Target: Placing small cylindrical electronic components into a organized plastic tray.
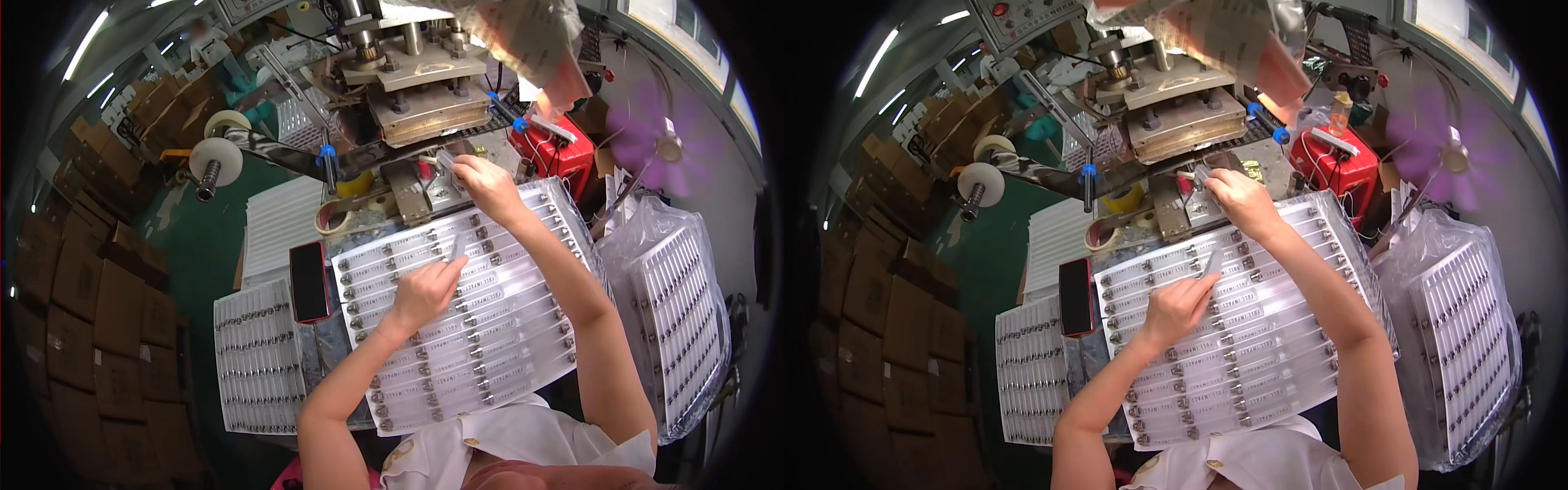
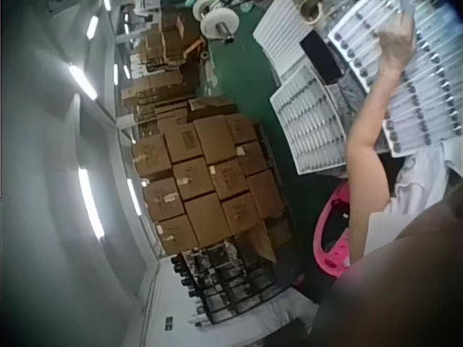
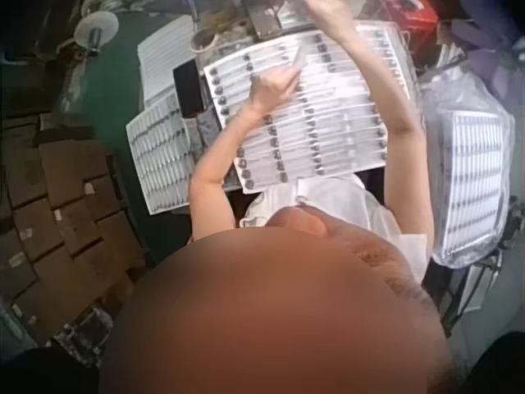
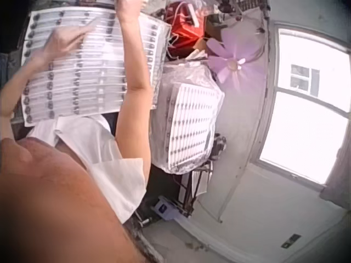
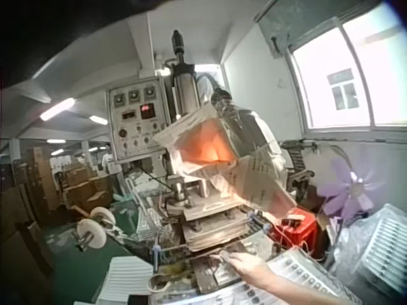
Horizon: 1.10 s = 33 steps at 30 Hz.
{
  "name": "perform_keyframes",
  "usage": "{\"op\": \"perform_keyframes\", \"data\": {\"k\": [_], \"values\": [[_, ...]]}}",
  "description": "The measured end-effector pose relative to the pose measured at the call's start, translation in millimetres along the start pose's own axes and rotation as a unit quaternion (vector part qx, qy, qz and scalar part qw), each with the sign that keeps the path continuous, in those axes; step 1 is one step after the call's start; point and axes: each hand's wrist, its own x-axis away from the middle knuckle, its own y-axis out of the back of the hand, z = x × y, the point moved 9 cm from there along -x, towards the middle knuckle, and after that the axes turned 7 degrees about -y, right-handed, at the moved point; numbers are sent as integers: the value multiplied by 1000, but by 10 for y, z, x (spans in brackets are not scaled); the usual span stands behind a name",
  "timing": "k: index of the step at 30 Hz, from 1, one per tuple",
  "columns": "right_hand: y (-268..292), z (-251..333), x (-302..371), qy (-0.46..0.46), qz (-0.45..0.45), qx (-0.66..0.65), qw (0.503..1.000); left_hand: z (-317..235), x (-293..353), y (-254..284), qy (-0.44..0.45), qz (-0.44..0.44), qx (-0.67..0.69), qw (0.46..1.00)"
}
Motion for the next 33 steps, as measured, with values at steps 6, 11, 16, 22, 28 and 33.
{"op": "perform_keyframes", "data": {"k": [6, 11, 16, 22, 28, 33], "values": [[-312, -245, -65, -102, 84, -76, 988, -125, 447, 145, 82, -5, 85, 993], [-546, -541, -44, -217, 177, -89, 956, -13, 470, 107, 125, -21, 126, 984], [-592, -551, -81, -175, 148, -142, 963, 46, 493, 64, 151, -10, 152, 977], [-609, -566, -108, -151, 153, -158, 964, 73, 498, 55, 156, -14, 164, 974], [-612, -578, -119, -196, 182, -194, 944, 74, 499, 53, 155, -14, 162, 974], [-623, -577, -132, -203, 193, -199, 939, 73, 497, 64, 152, -19, 161, 975]]}}
